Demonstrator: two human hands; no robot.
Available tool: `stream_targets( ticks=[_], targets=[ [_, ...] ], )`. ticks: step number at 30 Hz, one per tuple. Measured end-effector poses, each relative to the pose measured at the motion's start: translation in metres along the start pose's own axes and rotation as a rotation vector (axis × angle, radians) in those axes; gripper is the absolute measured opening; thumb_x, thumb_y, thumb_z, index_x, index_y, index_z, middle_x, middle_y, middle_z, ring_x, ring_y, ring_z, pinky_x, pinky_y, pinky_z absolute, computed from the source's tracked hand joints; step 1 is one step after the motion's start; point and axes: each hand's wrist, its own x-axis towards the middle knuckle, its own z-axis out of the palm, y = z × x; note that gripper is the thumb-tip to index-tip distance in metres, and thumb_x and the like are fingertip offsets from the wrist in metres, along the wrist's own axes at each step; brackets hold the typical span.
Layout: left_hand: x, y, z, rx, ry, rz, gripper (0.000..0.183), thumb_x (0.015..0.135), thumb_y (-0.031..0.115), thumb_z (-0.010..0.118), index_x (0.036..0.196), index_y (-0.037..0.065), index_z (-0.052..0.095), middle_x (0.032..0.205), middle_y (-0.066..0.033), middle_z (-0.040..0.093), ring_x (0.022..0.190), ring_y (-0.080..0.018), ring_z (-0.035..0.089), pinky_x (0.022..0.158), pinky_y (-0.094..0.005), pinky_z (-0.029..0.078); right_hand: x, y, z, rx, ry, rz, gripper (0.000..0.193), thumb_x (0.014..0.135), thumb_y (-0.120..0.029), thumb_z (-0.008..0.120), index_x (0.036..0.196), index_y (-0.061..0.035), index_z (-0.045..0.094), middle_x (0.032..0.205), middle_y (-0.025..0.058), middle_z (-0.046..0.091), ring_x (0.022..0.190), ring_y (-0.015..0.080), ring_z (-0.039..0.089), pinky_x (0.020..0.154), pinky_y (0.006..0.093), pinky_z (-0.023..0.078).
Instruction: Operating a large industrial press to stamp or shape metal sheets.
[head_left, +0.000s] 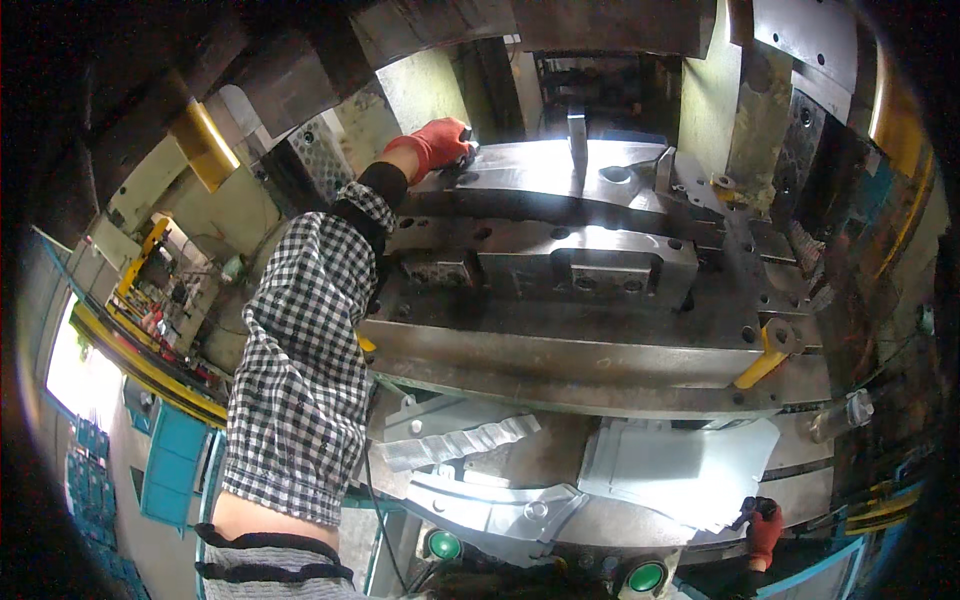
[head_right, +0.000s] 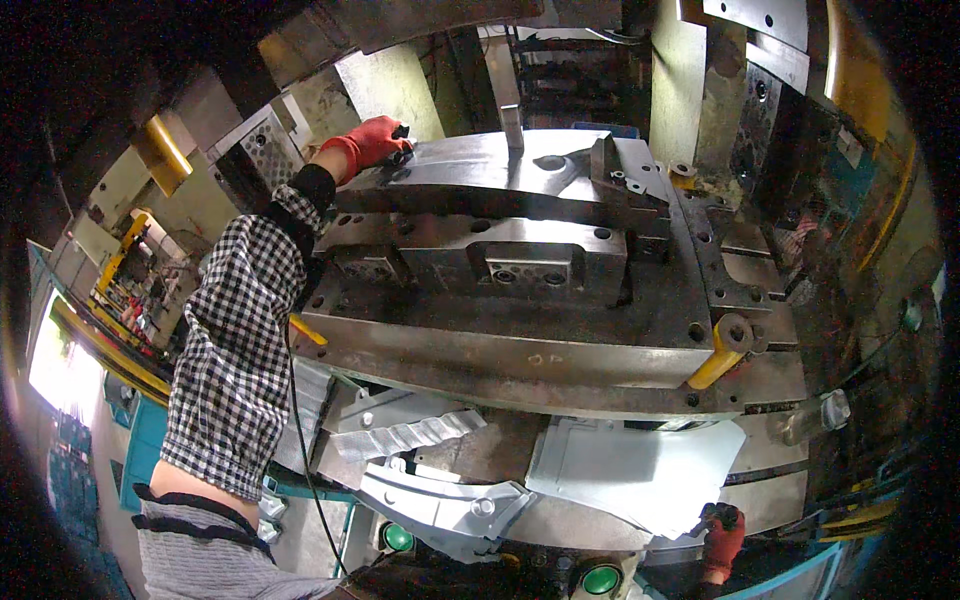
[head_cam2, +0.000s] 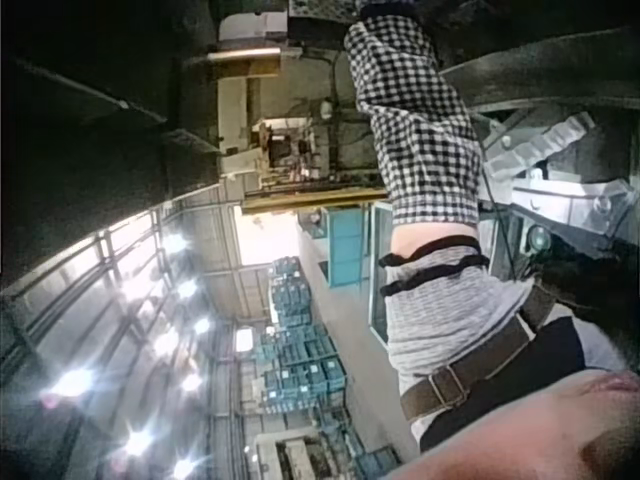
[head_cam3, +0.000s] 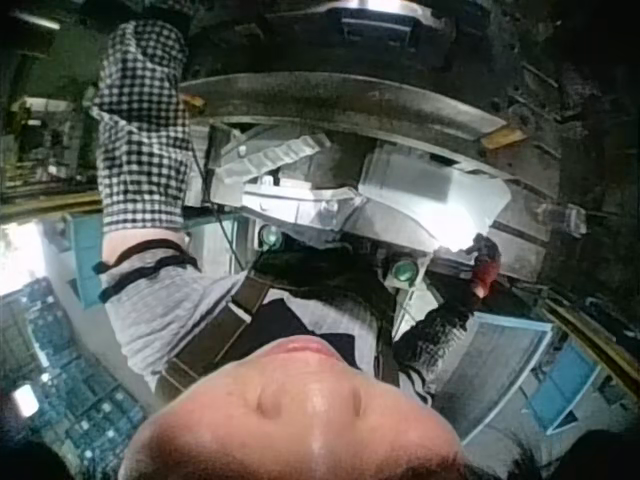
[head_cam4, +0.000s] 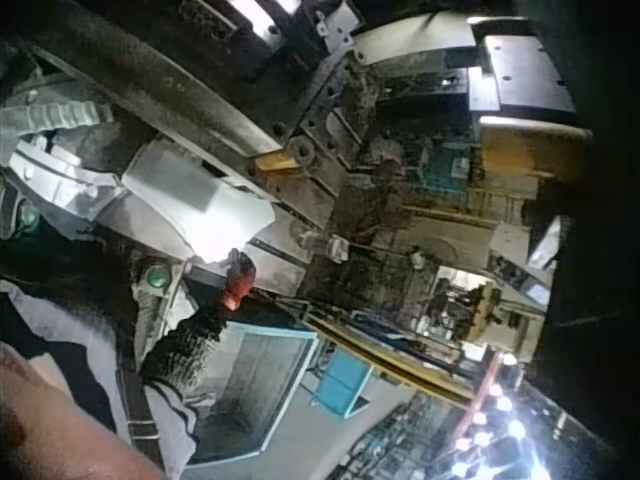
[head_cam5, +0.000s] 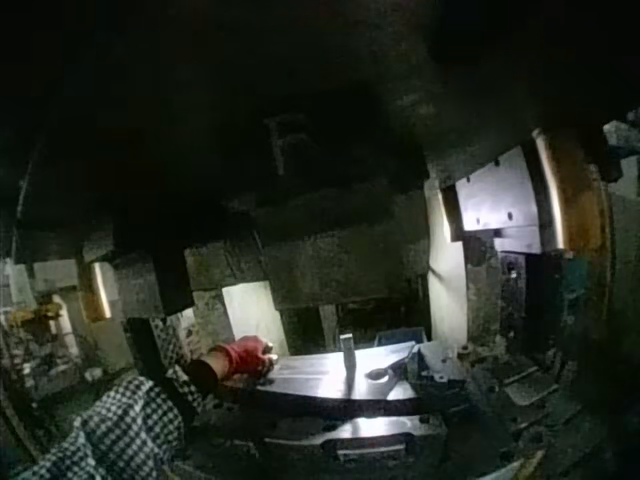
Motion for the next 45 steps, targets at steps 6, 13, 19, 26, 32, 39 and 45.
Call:
stream_targets(
  ticks=[6,13,19,26,32,39,45],
  targets=[
    [-0.011,-0.008,-0.011,-0.113,0.088,-0.09,0.043,0.095,0.038,0.061,0.113,-0.001,0.066,0.099,-0.0208,0.072,0.092,-0.0335,0.068,0.082,-0.0414,0.051,0.006,0.015,-0.003,0.301,-0.058,0.105,0.012,0.093,-0.001,0.056,0.099,0.0002,0.065,0.094,0.0084,0.067,0.081,0.0164,0.062,0.073,0.0289,0.05],
    [-0.169,0.038,-0.027,-0.666,0.589,-0.068,0.033,0.096,0.019,0.063,0.123,0.0,0.062,0.099,-0.0141,0.072,0.091,-0.0169,0.068,0.078,-0.0324,0.052,0.009,0.02,0.01,0.201,0.101,0.107,0.017,0.092,-0.003,0.057,0.105,0.0004,0.067,0.097,0.0076,0.069,0.079,0.0151,0.062,0.07,0.0292,0.05],
    [-0.363,0.116,0.015,-0.857,0.4,-0.007,0.031,0.092,0.007,0.065,0.123,0.004,0.064,0.106,-0.0045,0.07,0.097,-0.0128,0.064,0.083,-0.0294,0.051,0.034,0.098,-0.039,0.304,0.026,0.098,0.023,0.089,0.0,0.059,0.11,0.0004,0.07,0.099,0.0085,0.072,0.08,0.0165,0.066,0.07,0.0294,0.054],
    [-0.488,0.198,0.114,-1.336,-0.065,-0.249,0.028,0.094,0.014,0.065,0.12,0.003,0.066,0.108,-0.0103,0.07,0.096,-0.0182,0.066,0.085,-0.032,0.052,0.042,0.052,-0.023,0.224,0.008,-0.094,0.024,0.095,-0.011,0.054,0.109,0.0035,0.068,0.103,0.0104,0.071,0.092,0.0212,0.067,0.082,0.0342,0.053],
    [-0.502,0.241,0.135,-1.327,-0.13,-0.23,0.032,0.096,0.016,0.066,0.124,0.002,0.064,0.105,-0.0108,0.072,0.094,-0.0168,0.067,0.083,-0.0323,0.053,0.023,-0.041,-0.013,0.439,-0.121,0.122,0.027,0.096,-0.019,0.061,0.114,0.0009,0.064,0.107,0.009,0.068,0.092,0.0239,0.067,0.079,0.04,0.058],
    [-0.459,0.278,0.131,-0.996,0.007,0.065,0.052,0.09,0.027,0.072,0.136,0.006,0.056,0.13,-0.0184,0.059,0.118,-0.0325,0.057,0.1,-0.0415,0.045,-0.01,-0.061,-0.067,0.359,0.059,-0.125,0.037,0.094,-0.011,0.061,0.129,-0.0009,0.056,0.122,0.0139,0.062,0.106,0.0275,0.064,0.089,0.0422,0.055],
    [-0.419,0.283,0.036,-0.502,0.265,0.366,0.074,0.079,0.044,0.073,0.141,0.01,0.051,0.152,-0.0216,0.037,0.14,-0.0404,0.036,0.115,-0.0555,0.029,-0.046,-0.163,-0.045,0.333,0.118,-0.355,0.031,0.094,-0.014,0.062,0.122,0.0,0.06,0.117,0.0124,0.064,0.101,0.0254,0.065,0.087,0.0412,0.057]
  ],
)
